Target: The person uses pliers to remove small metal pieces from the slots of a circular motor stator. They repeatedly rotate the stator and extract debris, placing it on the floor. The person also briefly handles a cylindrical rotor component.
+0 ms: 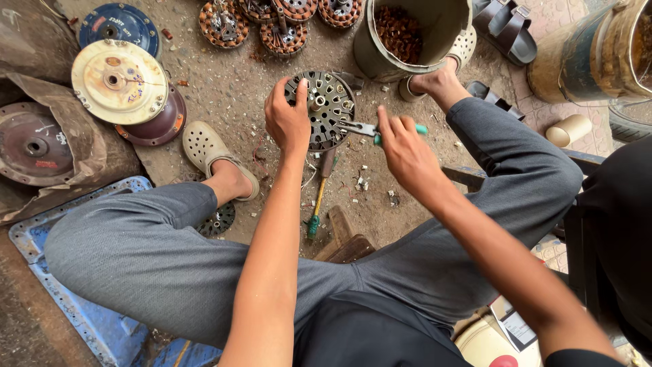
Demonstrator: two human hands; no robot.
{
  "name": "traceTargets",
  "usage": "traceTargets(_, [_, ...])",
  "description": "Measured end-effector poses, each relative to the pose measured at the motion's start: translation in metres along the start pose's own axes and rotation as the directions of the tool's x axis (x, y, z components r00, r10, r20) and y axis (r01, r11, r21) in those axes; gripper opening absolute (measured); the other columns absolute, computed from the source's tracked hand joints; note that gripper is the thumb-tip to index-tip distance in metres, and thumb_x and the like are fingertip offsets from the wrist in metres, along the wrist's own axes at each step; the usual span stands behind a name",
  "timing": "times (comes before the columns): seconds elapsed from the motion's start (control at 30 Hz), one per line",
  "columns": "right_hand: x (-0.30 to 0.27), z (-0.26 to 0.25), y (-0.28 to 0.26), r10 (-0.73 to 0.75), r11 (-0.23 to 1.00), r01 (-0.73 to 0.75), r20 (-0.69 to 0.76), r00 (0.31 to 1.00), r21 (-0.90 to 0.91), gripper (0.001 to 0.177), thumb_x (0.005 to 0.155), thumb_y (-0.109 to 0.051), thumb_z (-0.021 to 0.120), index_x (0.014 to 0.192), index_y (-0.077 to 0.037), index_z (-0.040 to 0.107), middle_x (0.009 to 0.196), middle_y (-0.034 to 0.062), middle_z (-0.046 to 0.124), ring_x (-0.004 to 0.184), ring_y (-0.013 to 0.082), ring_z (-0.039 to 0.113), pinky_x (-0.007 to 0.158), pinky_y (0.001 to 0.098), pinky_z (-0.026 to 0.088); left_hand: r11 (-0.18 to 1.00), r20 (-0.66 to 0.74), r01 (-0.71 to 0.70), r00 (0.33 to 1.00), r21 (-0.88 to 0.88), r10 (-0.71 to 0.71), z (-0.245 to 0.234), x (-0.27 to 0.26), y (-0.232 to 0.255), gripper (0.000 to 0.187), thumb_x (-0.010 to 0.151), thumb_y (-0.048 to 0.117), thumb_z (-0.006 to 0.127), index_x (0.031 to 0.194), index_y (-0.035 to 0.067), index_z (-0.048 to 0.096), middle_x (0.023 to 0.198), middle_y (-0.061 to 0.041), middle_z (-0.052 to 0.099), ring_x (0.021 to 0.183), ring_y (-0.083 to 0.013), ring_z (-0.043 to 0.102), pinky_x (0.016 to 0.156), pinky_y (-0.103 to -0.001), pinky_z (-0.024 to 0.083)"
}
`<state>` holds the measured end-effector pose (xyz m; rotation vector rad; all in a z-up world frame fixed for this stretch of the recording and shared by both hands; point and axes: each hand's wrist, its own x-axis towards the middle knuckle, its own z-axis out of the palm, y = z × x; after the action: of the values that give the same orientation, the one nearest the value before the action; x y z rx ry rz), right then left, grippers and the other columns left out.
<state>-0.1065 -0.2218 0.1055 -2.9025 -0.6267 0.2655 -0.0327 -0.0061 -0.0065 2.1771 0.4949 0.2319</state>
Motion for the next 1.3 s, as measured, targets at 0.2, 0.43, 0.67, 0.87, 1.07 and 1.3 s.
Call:
traceTargets(0.2, [0.019, -0.014, 0.014, -0.126, 0.899, 0.169, 0.131, 0.983, -0.405, 0.06, 0.094, -0.004, 0.055, 0.151, 0.011, 0.041, 0.122, 0.0201, 0.058, 0.116, 0.0302, 0.054, 0.088, 0.0409, 0.059, 0.999, -0.015, -0.014, 1.0, 0.028, 0.015, 0.007, 0.001, -0.003, 0.046, 0.095, 0.049, 0.067, 0.121, 0.011, 0.071, 0.122, -0.012, 0.074, 0.113, -0.0313, 0.069, 0.092, -0.043, 0.055])
traceTargets(0.43, [0.042, -0.028, 0.017, -0.294, 0.741, 0.308, 0.124, 0.948, -0.596, 0.054, 0.091, -0.008, 0.057, 0.142, 0.008, 0.05, 0.119, 0.0183, 0.06, 0.112, 0.0274, 0.058, 0.076, 0.0356, 0.061, 0.999, 0.039, 0.039, 0.998, 0.006, -0.039, 0.007, 0.003, -0.002, 0.047, 0.096, 0.048, 0.067, 0.122, 0.009, 0.069, 0.122, -0.012, 0.073, 0.11, -0.0303, 0.07, 0.09, -0.042, 0.056])
traceTargets(0.67, [0.053, -0.037, 0.023, -0.388, 0.592, 0.362, 0.14, 0.911, -0.72, 0.034, 0.092, -0.013, 0.061, 0.121, 0.006, 0.062, 0.101, 0.01, 0.062, 0.101, 0.0198, 0.06, 0.057, 0.0262, 0.057, 1.0, -0.005, -0.018, 1.0, 0.015, 0.018, 0.011, 0.001, -0.006, 0.047, 0.095, 0.049, 0.068, 0.12, 0.009, 0.07, 0.118, -0.013, 0.075, 0.108, -0.0298, 0.071, 0.087, -0.042, 0.057])
traceTargets(0.87, [0.06, -0.032, 0.021, -0.422, 0.493, 0.387, 0.174, 0.89, -0.779, 0.026, 0.086, -0.014, 0.064, 0.107, 0.0, 0.065, 0.091, 0.0061, 0.061, 0.089, 0.0148, 0.061, 0.049, 0.0224, 0.051, 0.998, -0.034, -0.058, 0.998, 0.02, 0.059, 0.013, 0.0, -0.007, 0.046, 0.095, 0.05, 0.068, 0.117, 0.009, 0.071, 0.118, -0.013, 0.075, 0.111, -0.0314, 0.07, 0.088, -0.043, 0.057])
traceTargets(1.07, [0.06, -0.024, 0.019, -0.236, 0.675, 0.376, 0.297, 0.925, -0.635, 0.014, 0.097, -0.01, 0.059, 0.1, 0.003, 0.064, 0.088, 0.0094, 0.064, 0.079, 0.0182, 0.064, 0.052, 0.0287, 0.054, 0.999, -0.006, -0.031, 1.0, 0.01, 0.031, 0.015, 0.001, -0.009, 0.048, 0.095, 0.051, 0.067, 0.118, 0.009, 0.071, 0.118, -0.012, 0.075, 0.11, -0.0309, 0.07, 0.087, -0.043, 0.058])
traceTargets(1.3, [0.039, -0.036, 0.011, 0.303, 0.939, -0.343, 0.383, 0.873, 0.037, 0.025, 0.104, -0.025, 0.052, 0.108, -0.002, 0.062, 0.099, 0.015, 0.067, 0.076, 0.0308, 0.068, 0.063, 0.0461, 0.056, 0.999, -0.011, -0.046, 0.999, 0.016, 0.046, 0.018, 0.003, -0.012, 0.049, 0.096, 0.051, 0.067, 0.119, 0.009, 0.07, 0.118, -0.012, 0.076, 0.11, -0.0302, 0.071, 0.088, -0.042, 0.057])
